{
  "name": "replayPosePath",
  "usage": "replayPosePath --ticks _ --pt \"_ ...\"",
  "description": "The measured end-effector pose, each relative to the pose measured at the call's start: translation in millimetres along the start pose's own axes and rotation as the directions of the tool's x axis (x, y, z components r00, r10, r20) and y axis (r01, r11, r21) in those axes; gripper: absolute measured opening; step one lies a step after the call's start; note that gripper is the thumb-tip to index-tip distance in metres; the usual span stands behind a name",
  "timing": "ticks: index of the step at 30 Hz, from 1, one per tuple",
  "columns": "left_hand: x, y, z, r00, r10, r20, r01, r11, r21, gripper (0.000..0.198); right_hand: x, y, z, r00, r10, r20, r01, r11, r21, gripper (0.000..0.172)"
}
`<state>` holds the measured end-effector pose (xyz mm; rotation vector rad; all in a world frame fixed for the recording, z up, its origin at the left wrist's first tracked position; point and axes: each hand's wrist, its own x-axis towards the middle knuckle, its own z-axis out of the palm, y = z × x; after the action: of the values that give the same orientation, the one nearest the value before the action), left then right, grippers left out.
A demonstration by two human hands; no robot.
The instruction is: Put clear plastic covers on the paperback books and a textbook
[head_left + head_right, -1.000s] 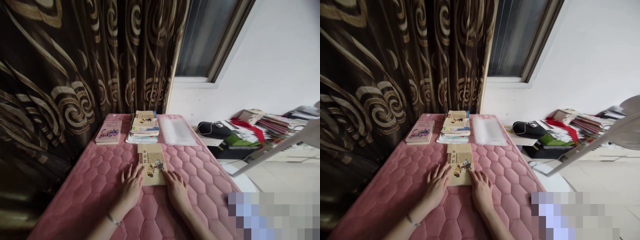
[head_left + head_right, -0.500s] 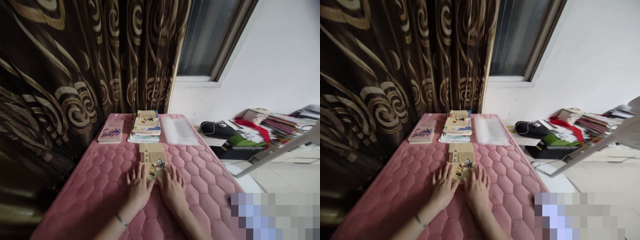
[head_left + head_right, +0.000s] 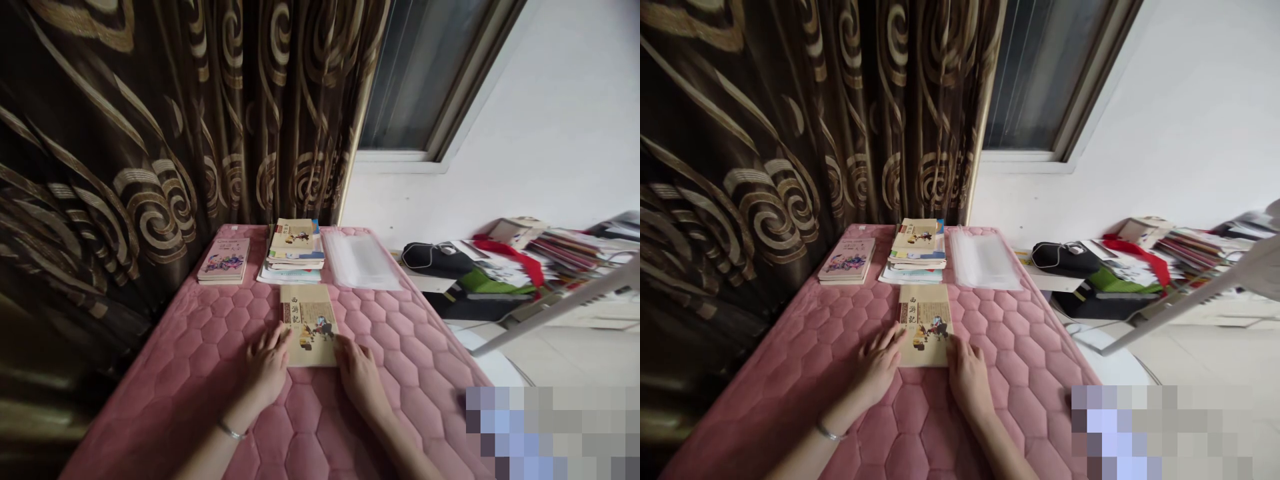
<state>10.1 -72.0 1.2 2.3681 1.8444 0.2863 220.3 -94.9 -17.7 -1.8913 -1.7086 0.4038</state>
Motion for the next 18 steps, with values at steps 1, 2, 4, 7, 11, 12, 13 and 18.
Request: replayPosePath --ticks 1,2,4,7,11,12,13,18 --pt "2 3 -0.2 1.0 -0.009 -0.023 0.009 1.0 0.007 0.056 7 -1 -2 0.999 0.03 0.017 -0.031 0.997 0.077 0.036" --pt "3 7 0.5 0.998 -0.016 -0.057 0.017 1.0 0.018 0.052 14 -2 -5 0.997 0.067 0.047 -0.074 0.986 0.149 0.034" --pt "6 18 4.8 0.99 -0.013 -0.138 0.019 0.999 0.038 0.045 30 -6 -10 0.979 0.156 0.129 -0.183 0.954 0.237 0.031" --pt "7 33 16.4 0.974 0.008 -0.228 0.006 0.998 0.061 0.048 50 -12 -17 0.939 0.251 0.236 -0.301 0.93 0.21 0.022" --pt "6 38 28.7 0.964 0.028 -0.263 -0.008 0.997 0.075 0.053 65 -12 -19 0.914 0.273 0.301 -0.347 0.909 0.231 0.021" --pt "6 37 29.9 0.964 0.026 -0.265 -0.008 0.997 0.072 0.053 67 -11 -18 0.908 0.271 0.32 -0.358 0.898 0.255 0.021" --pt "6 36 30.4 0.964 0.025 -0.266 -0.007 0.998 0.066 0.054 69 -9 -18 0.901 0.269 0.341 -0.37 0.886 0.28 0.022" --pt "6 35 30.4 0.971 0.008 -0.241 0.0 0.999 0.034 0.054 69 -4 -12 0.898 0.227 0.376 -0.381 0.829 0.409 0.026"
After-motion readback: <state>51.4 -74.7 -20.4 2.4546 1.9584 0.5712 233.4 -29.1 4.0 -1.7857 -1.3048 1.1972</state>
